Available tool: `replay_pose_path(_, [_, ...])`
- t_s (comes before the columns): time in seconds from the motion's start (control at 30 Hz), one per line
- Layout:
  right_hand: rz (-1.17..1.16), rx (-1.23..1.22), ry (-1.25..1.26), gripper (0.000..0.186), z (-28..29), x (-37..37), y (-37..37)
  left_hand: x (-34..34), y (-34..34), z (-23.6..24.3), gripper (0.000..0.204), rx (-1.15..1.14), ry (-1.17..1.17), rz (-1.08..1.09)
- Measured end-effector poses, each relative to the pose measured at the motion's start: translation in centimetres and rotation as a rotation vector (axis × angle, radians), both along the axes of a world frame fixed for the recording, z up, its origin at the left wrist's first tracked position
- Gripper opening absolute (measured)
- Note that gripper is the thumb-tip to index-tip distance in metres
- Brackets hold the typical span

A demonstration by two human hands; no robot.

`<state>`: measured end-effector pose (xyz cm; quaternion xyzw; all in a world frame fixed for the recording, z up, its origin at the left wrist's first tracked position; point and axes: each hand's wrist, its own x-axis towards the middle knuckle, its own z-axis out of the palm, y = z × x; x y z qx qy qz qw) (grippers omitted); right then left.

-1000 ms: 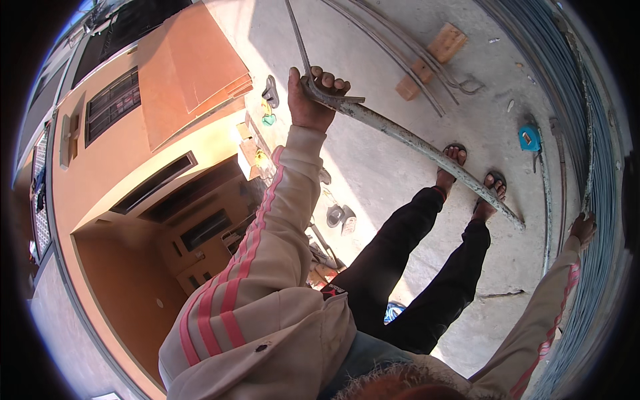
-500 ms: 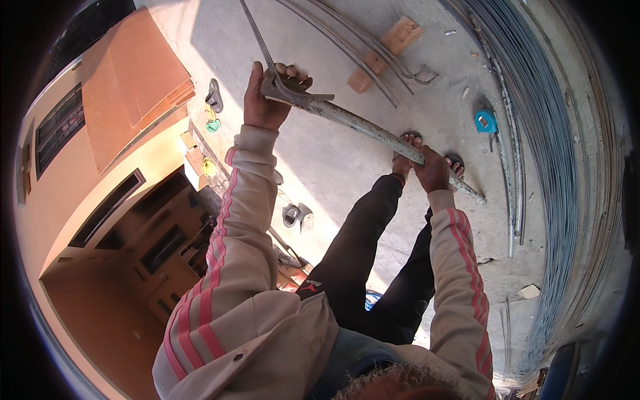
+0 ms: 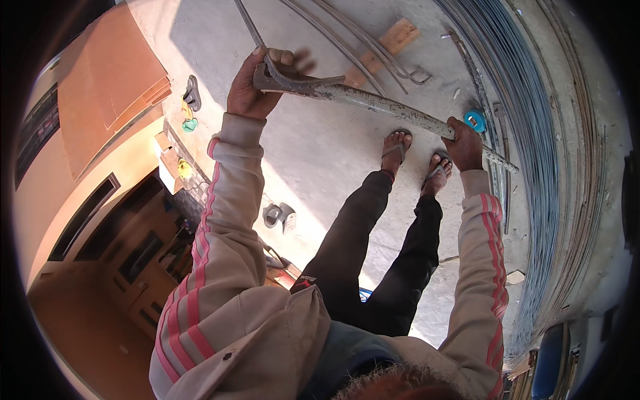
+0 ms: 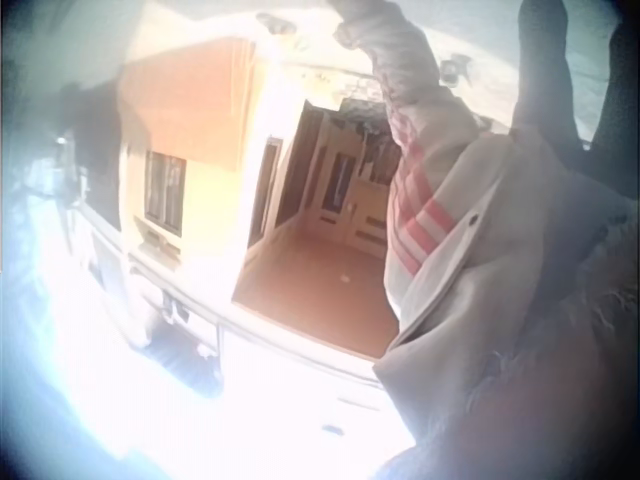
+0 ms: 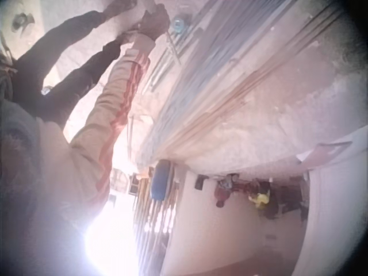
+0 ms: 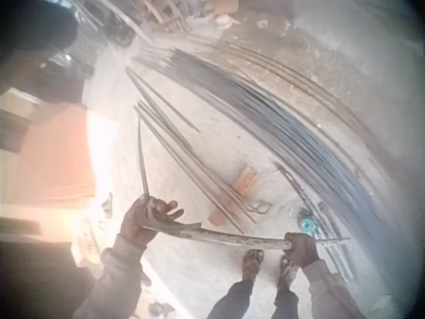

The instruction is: The person measures metal rods with a tape measure and bends them using a wooden block as a fulcrum. The person repeatedly bends multiple rods into a curved shape.

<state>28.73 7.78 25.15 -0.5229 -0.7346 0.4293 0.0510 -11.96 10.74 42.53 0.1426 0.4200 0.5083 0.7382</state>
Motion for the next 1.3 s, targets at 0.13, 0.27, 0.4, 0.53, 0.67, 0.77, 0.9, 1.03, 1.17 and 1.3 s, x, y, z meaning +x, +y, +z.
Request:
replay_pose_path(0.13, [0.045, -0.108, -0.067, 0.023, -0.7, 2.4, 1.1, 0.2, -1.0, -2.3, 0.033, -0.055, 0.006, -0.072])
replay_pose_path(0.27, [0.144, -0.301, 0.025, 0.025, -2.1, 2.2, 0.5, 0.0, -2.4, -2.8, 0.033, -0.185, 0.102, -0.116])
replay_pose_path(0.4, [0.167, -0.333, -0.079, 0.025, -2.9, 0.9, -2.4, -1.6, -2.9, -1.0, 0.034, -0.02, 0.162, -0.149])
replay_pose_path(0.53, [0.007, -0.188, -0.19, 0.023, -2.1, 0.9, -8.8, -2.6, -2.7, -0.7, 0.035, -0.036, 0.325, -0.276])
replay_pose_path(0.67, [0.003, -0.323, -0.363, 0.023, 0.4, 3.4, -14.8, 0.7, -1.8, -6.5, 0.035, -0.18, 0.312, -0.331])
replay_pose_path(0.77, [0.039, -0.534, -0.59, 0.023, 2.0, 5.9, -18.7, 6.2, -0.6, -13.9, 0.041, -0.36, 0.395, -0.238])
replay_pose_path(0.9, [-0.065, -0.631, -0.743, 0.021, 3.3, 9.9, -23.6, 10.6, 1.1, -23.4, 0.047, -0.422, 0.513, -0.25])
replay_pose_path(1.03, [-0.183, -0.701, -0.83, 0.021, 3.5, 13.8, -27.1, 9.6, 0.0, -33.0, 0.041, -0.534, 0.591, -0.285])
replay_pose_path(1.17, [-0.297, -0.682, -0.806, 0.02, 3.4, 15.0, -28.7, 4.7, -3.1, -39.6, 0.032, 0.202, 1.888, -1.294])
replay_pose_path(1.3, [-0.368, -0.656, -0.77, 0.018, 2.1, 14.2, -29.3, 1.5, -5.0, -39.5, 0.036, -0.516, 1.68, -0.862])
